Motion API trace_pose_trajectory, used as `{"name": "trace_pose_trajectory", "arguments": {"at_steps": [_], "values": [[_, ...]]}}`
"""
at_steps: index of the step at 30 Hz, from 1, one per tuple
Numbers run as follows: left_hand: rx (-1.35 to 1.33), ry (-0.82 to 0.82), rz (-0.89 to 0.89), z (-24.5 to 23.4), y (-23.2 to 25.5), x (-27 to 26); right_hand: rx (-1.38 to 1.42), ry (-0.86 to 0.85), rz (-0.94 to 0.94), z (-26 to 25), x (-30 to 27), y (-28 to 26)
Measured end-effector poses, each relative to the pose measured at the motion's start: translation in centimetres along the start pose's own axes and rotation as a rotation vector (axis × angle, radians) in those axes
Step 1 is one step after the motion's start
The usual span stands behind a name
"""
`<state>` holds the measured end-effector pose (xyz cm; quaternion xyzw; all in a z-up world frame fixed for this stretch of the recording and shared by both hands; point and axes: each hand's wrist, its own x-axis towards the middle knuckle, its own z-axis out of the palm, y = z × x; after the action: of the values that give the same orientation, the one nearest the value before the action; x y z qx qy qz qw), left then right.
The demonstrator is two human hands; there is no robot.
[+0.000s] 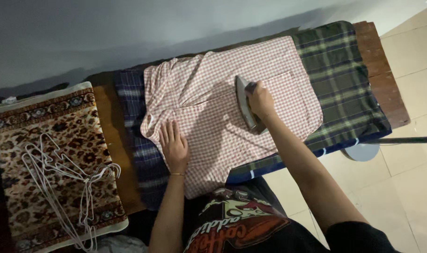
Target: The person irons a red-and-white checkered shirt on a wooden table covered with a plaid cloth. They smooth the fabric, use an electric iron to press the shirt, and then place a hanger into the garment.
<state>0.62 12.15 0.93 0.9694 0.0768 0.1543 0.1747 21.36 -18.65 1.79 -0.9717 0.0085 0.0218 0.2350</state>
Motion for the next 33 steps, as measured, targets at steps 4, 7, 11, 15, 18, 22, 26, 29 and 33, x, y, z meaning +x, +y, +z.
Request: {"name": "trace_pose_trajectory", "arguments": {"at_steps": [4, 7, 11, 15, 18, 22, 26, 29, 33], "values": [[-0.040, 0.009, -0.015, 0.0, -0.1, 0.0, -0.012, -0.090, -0.040, -0.7, -7.2, -1.4], [-0.016, -0.010, -0.011, -0.2, -0.1, 0.1, -0.014, -0.150, -0.083, -1.9, -14.3, -2.7], [-0.043, -0.008, -0.053, -0.2, 0.2, 0.2, 0.026, -0.176, -0.047, -1.6, -16.2, -4.0], [-0.035, 0.000, -0.051, 0.3, 0.0, 0.4, 0.028, -0.116, -0.059, 1.3, -11.3, -4.3], [-0.095, 0.011, -0.078, 0.4, -0.4, 0.2, 0.031, -0.068, -0.044, 3.1, -5.6, -5.7], [-0.163, 0.129, -0.107, 0.7, -0.5, -0.1, -0.003, -0.075, 0.017, 3.6, -1.8, -7.6], [-0.263, 0.135, -0.124, 0.3, -0.7, -0.1, -0.011, -0.110, 0.010, 2.2, -6.1, -7.6], [-0.193, 0.130, -0.112, 0.5, -0.5, 0.2, -0.021, -0.178, 0.114, 0.0, -11.6, -6.4], [-0.178, 0.133, -0.107, 0.6, -0.6, 0.0, -0.066, -0.170, 0.205, -3.3, -14.4, -3.7]]}}
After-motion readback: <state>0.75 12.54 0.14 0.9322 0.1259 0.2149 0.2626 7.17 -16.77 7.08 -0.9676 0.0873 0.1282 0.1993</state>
